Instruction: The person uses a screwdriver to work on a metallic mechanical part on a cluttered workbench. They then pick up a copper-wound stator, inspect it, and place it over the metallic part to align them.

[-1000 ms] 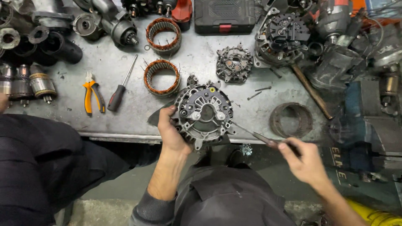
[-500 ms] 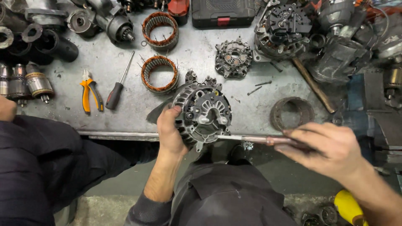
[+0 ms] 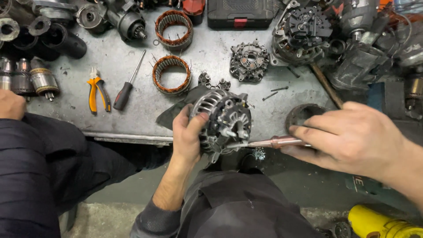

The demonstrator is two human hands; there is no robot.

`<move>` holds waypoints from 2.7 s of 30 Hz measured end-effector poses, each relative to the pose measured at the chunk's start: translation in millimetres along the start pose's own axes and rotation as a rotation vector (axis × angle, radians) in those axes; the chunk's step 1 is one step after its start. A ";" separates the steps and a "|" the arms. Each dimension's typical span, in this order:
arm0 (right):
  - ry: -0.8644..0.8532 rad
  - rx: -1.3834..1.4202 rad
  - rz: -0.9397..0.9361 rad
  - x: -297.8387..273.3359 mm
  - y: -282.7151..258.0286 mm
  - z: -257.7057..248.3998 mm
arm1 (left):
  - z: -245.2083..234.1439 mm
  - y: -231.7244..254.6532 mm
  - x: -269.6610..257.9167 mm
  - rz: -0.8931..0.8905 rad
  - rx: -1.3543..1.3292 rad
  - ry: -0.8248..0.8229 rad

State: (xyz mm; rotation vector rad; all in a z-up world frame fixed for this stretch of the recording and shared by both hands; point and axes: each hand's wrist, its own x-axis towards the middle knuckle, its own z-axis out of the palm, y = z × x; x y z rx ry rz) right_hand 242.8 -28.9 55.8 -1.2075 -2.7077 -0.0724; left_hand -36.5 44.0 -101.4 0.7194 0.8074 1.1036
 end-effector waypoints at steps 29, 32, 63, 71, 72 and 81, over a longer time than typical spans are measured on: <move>0.033 0.229 0.109 -4.1 -7.1 34.1 | -10.6 -24.6 6.0 -0.246 -0.207 -0.109; 0.040 0.193 0.219 -1.6 -25.9 26.8 | -13.7 -27.7 8.2 -0.212 -0.192 -0.099; 0.388 0.531 0.918 -69.1 -61.8 122.2 | -28.8 -45.6 24.5 -0.095 -0.301 0.344; 0.487 1.019 0.761 -168.3 -51.6 184.2 | -35.0 -37.6 24.6 -0.301 -0.503 0.306; 0.618 1.094 0.583 -174.8 -62.5 181.6 | -34.4 -39.8 22.7 -0.307 -0.540 0.265; 0.598 1.521 0.328 -181.0 -47.3 142.0 | -3.3 -5.1 -1.7 -0.311 -0.524 0.084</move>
